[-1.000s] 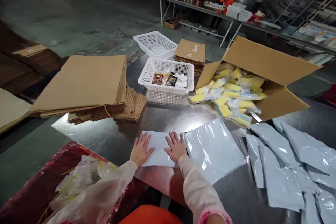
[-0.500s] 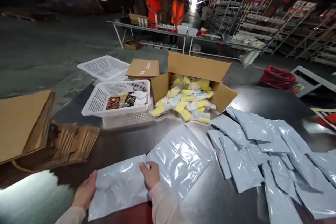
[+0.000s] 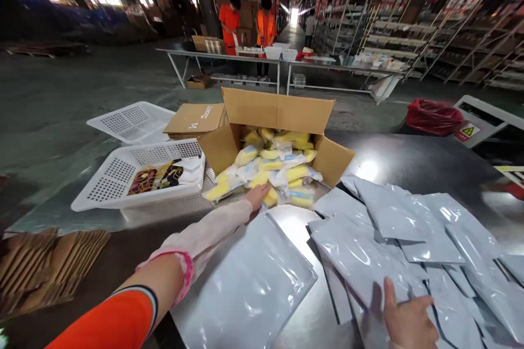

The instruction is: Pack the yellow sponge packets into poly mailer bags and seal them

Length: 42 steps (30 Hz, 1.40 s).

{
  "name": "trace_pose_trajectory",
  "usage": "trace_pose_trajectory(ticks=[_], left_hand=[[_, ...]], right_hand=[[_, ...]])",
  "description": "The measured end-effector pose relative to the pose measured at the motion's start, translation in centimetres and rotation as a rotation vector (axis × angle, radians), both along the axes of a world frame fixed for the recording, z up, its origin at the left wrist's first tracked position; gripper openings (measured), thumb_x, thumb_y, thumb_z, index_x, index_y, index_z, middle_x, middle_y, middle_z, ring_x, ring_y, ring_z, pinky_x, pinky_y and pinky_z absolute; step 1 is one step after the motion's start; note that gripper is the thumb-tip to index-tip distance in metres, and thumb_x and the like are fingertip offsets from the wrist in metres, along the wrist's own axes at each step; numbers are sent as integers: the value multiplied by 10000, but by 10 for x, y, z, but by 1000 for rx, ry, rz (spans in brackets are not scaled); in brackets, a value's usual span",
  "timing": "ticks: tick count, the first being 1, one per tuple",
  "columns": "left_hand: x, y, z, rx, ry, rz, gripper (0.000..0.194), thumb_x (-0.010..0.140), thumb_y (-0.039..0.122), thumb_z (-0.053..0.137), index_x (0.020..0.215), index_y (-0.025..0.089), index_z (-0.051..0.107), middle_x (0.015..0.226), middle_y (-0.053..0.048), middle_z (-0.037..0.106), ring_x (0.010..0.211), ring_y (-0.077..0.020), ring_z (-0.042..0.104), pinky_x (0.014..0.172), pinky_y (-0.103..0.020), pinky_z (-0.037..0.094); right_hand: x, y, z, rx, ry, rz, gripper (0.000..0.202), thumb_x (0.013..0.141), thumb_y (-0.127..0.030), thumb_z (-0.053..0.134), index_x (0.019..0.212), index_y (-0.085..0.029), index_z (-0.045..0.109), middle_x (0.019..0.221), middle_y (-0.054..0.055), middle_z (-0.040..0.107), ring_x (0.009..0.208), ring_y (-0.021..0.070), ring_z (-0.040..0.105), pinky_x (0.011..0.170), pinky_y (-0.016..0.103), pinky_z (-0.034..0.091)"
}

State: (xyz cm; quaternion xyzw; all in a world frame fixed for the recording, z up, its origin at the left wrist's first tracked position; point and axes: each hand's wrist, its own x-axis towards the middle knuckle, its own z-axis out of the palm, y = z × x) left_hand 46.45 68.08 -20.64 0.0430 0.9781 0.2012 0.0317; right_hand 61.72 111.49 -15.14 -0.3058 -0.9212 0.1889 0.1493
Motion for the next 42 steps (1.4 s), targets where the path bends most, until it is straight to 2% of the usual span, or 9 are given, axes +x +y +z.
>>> trace_pose_trajectory(ticks=[5,8,12,15,19,24,31,35,42], left_hand=[[-22,-6,-1,-146,-55,-99,273,871,74,427,1049,116,630,1147,-178,610,1182,-293,473,970,-487,386],[6,-22,8,-133,1,-166,328,781,154,587,1107,122,603,1251,-162,556,1242,-309,411,1031,-485,339],[58,-9,19,34,213,-264,445,674,218,640,1104,124,584,1154,-126,606,1166,-300,492,1067,-485,326],[88,55,29,141,130,-533,496,690,187,596,1183,138,564,1201,-123,607,1048,-265,572,953,-396,441],[103,174,41,106,49,-855,833,737,191,602,1487,269,248,1587,-62,194,1153,-282,532,922,-401,458],[95,252,17,-59,-173,-844,949,684,185,696,1505,254,225,1603,-78,96,1161,-335,530,871,-458,493],[108,265,-10,-137,-167,-876,938,698,89,635,1516,228,197,1607,-58,34,1154,-325,529,865,-440,502],[115,271,-10,-132,-211,-848,944,681,64,625,1514,234,215,1606,-63,43,1162,-334,524,860,-438,503],[116,273,-24,-121,-185,-821,958,685,79,634,1521,238,193,1603,-93,65,1156,-343,518,841,-450,501]], right_hand=[[24,-3,-51,-112,-59,-50,887,640,-596,568,1367,-100,455,1112,241,620,958,386,600,818,546,454],[22,6,-63,-323,2,-215,890,554,-595,626,1263,-62,549,1072,206,619,920,336,590,865,498,464],[25,5,-56,-317,163,-116,982,434,-591,739,1277,-135,524,1160,146,569,863,254,564,863,465,476],[33,-8,-54,-370,255,-160,1029,447,-613,740,1331,-164,462,1247,141,517,930,245,565,884,433,475],[44,-6,-61,-490,289,-266,1006,537,-657,621,1339,-84,421,1212,181,535,1006,264,578,847,362,493],[60,31,-56,-312,227,-299,785,670,-551,458,1296,-78,503,987,162,661,894,296,618,798,403,478],[71,43,-57,-23,42,-329,702,853,-438,290,1484,-131,266,906,145,691,720,292,624,694,426,451],[83,49,-64,173,199,-331,630,880,-441,297,1394,-97,414,1042,195,644,881,302,604,781,452,448],[89,38,-62,283,274,-186,703,856,-680,305,902,-121,729,863,176,652,873,289,590,847,427,430]])
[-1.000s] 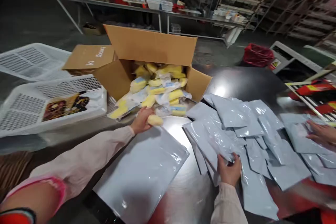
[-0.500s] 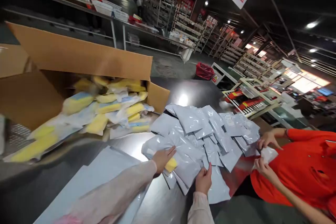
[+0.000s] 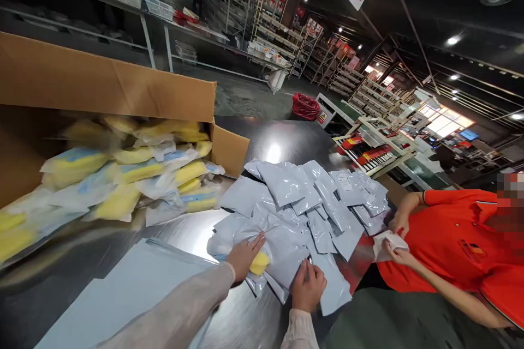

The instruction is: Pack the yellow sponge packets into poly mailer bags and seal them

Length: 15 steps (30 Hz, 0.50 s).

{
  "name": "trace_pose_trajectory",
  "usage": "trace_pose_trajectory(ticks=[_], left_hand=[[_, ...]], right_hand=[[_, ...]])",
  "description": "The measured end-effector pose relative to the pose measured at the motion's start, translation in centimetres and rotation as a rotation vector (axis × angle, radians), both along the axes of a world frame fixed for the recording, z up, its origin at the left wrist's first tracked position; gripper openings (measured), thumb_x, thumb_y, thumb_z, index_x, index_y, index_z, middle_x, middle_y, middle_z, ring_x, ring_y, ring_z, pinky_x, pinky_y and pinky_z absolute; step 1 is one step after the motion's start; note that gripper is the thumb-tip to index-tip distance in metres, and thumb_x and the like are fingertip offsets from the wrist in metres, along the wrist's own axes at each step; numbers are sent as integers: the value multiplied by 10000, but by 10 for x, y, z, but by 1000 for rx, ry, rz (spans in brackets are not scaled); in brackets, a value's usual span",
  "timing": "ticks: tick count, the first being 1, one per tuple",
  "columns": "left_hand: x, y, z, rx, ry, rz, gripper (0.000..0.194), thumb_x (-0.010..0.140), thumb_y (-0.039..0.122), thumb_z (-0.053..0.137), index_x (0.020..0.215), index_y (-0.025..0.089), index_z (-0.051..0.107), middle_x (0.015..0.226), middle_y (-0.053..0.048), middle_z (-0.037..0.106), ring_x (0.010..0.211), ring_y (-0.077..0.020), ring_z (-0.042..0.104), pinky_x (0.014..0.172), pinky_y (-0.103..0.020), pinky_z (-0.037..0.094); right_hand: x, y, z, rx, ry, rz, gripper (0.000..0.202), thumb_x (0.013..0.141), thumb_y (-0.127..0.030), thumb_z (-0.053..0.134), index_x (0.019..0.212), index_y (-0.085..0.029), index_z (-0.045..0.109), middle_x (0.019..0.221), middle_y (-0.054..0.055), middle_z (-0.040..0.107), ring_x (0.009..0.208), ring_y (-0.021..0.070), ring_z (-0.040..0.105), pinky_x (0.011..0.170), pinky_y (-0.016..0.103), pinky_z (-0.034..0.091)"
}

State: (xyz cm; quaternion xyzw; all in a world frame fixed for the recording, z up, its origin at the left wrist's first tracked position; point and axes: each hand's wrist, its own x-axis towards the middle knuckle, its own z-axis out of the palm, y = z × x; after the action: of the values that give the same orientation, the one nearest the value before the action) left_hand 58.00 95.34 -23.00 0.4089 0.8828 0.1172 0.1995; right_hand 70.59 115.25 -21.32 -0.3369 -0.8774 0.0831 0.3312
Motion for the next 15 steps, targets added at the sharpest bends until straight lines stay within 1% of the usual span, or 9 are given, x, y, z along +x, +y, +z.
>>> trace_pose_trajectory(ticks=[2,5,7,8,10,13,15], left_hand=[[0,0,-3,-3,-5,-3,978,664,75,631,1522,238,192,1602,-89,56,1171,-352,509,846,-456,499],[1,0,-7,23,0,5,956,664,69,579,1522,234,193,1600,-68,45,1170,-345,518,845,-456,500],[1,0,-9,35,7,7,954,662,82,567,1524,230,186,1600,-64,37,1158,-340,527,843,-458,500],[1,0,-10,36,8,5,957,661,94,573,1524,231,183,1600,-63,34,1155,-341,528,843,-460,501],[1,1,-11,24,5,4,962,662,107,592,1524,239,185,1600,-63,37,1155,-347,524,839,-462,505],[-1,1,-7,28,-21,0,963,652,74,600,1518,234,212,1602,-72,45,1150,-358,527,846,-474,513],[-2,-6,0,121,-57,-37,947,648,30,566,1510,234,233,1604,-67,54,1166,-338,527,902,-474,500]], right_hand=[[-11,-3,-1,-57,15,-43,777,831,-728,275,912,-112,743,905,200,663,913,308,594,863,444,424],[-26,4,-4,-315,19,-128,843,735,-802,324,958,-104,743,1004,222,694,952,333,610,852,440,444],[-31,11,-6,-475,6,-165,858,663,-835,368,922,-112,750,974,210,721,923,339,635,793,420,474],[-32,14,-7,-522,0,-170,860,637,-848,379,887,-116,754,937,201,731,902,339,647,764,408,485],[-34,18,-8,-556,-11,-149,865,596,-869,389,817,-118,756,870,185,742,876,332,665,733,385,501],[-38,19,-6,-579,-37,-100,882,579,-881,389,809,-108,747,852,168,745,860,306,678,729,351,516],[-40,21,-1,-568,-65,-74,899,592,-881,366,838,-100,737,847,167,742,844,295,678,724,349,519]])
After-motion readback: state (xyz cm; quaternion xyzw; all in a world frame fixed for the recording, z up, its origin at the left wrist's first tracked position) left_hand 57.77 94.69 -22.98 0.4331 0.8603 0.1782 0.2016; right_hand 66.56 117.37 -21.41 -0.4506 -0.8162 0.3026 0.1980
